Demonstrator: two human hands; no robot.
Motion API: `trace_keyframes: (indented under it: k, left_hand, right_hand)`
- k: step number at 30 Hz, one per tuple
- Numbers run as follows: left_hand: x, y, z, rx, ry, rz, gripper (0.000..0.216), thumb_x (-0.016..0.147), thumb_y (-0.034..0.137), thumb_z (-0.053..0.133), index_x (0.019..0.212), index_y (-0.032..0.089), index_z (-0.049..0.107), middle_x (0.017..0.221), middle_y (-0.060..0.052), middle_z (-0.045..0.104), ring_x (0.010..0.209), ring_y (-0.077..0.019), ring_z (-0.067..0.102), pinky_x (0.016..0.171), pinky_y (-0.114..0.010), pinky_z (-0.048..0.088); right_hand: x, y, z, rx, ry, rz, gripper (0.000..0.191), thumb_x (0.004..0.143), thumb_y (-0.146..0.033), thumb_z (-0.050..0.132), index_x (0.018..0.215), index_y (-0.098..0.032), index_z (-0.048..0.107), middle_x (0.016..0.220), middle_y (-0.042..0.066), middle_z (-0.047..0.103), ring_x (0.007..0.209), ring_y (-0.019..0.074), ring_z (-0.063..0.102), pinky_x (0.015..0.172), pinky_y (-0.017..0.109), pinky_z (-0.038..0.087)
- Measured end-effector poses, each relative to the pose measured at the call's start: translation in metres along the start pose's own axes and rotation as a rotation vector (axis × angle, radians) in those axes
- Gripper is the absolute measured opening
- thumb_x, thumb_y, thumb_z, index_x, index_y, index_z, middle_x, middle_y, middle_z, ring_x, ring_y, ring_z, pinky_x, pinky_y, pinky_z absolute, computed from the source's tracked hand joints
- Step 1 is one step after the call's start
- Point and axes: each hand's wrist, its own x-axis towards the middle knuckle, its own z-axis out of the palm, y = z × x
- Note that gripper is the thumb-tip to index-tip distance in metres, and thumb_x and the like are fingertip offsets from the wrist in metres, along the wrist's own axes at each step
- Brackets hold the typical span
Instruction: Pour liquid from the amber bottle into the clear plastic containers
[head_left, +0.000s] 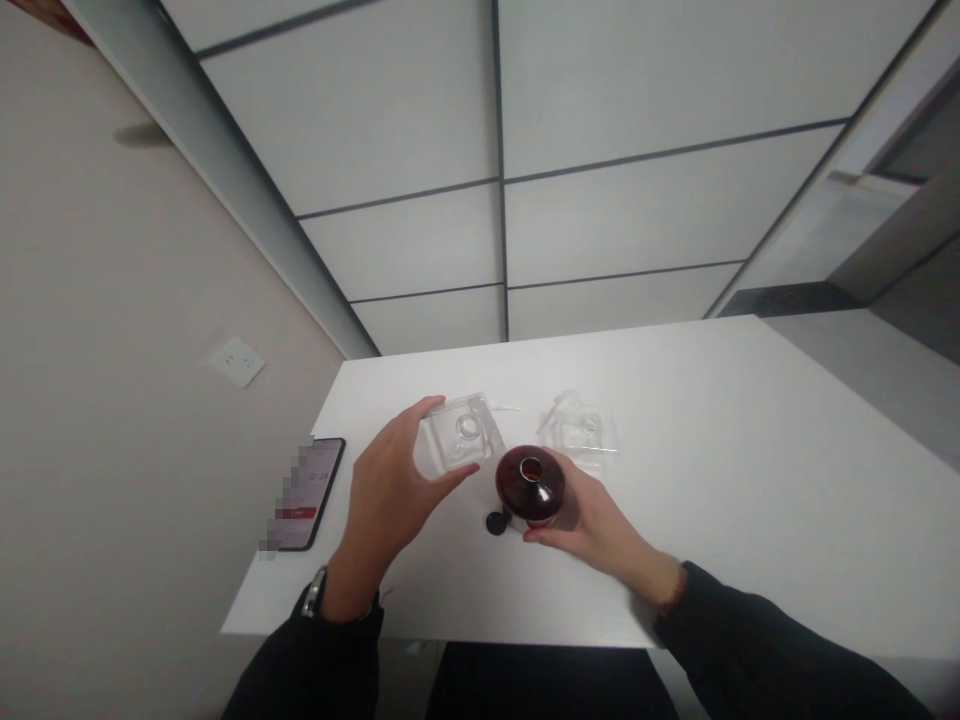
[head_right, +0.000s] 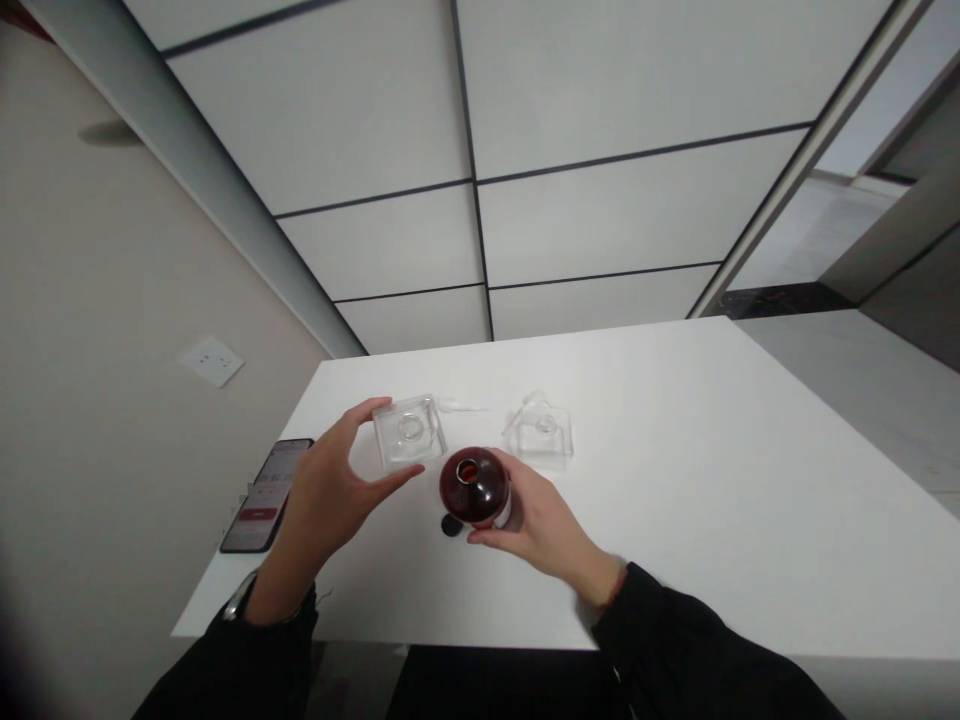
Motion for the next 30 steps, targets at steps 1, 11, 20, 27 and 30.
trace_keyframes:
  k: [1,11,20,27,30]
  left_hand:
    - [0.000,0.001,0.001,0.005,0.006,0.017,0.074,0.076,0.043,0.090,0.138,0.024,0.054,0.137,-0.012,0.070,0.124,-0.0356,0.069,0.102,-0.050,0.059]
    - [-0.001,0.005,0.000,0.038,0.037,0.127,0.073,0.082,0.048,0.085,0.143,0.025,0.052,0.134,-0.013,0.070,0.122,-0.0352,0.068,0.098,-0.048,0.058]
    - [0.002,0.020,-0.009,0.074,0.090,0.229,0.062,0.089,0.045,0.079,0.142,0.027,0.053,0.131,-0.011,0.071,0.119,-0.0334,0.067,0.098,-0.044,0.057]
    - [0.002,0.024,-0.010,0.095,0.101,0.273,0.061,0.088,0.037,0.080,0.142,0.025,0.052,0.131,-0.011,0.071,0.119,-0.0336,0.066,0.100,-0.044,0.055]
    - [0.002,0.025,-0.009,0.109,0.111,0.283,0.061,0.089,0.035,0.079,0.142,0.026,0.052,0.131,-0.011,0.071,0.119,-0.0336,0.066,0.101,-0.045,0.054]
  right_hand:
    - [0.000,0.000,0.000,0.000,-0.003,-0.004,0.089,0.073,-0.056,0.089,0.147,-0.028,0.048,0.141,0.016,0.066,0.132,0.0383,0.063,0.112,0.061,0.049]
    - [-0.001,0.004,0.001,-0.020,0.006,-0.035,0.097,0.075,-0.059,0.087,0.156,-0.032,0.041,0.152,0.014,0.059,0.142,0.0382,0.055,0.117,0.062,0.044]
    - [0.001,-0.003,-0.002,-0.011,-0.003,-0.031,0.094,0.074,-0.059,0.087,0.153,-0.032,0.044,0.150,0.014,0.061,0.140,0.0380,0.056,0.117,0.062,0.044]
    - [0.003,-0.007,-0.002,-0.006,0.006,-0.027,0.091,0.073,-0.059,0.088,0.150,-0.031,0.048,0.146,0.014,0.065,0.136,0.0379,0.060,0.114,0.060,0.047]
    - [0.002,-0.007,-0.001,-0.011,0.016,-0.024,0.091,0.072,-0.062,0.088,0.149,-0.031,0.049,0.145,0.014,0.065,0.136,0.0385,0.060,0.113,0.061,0.047]
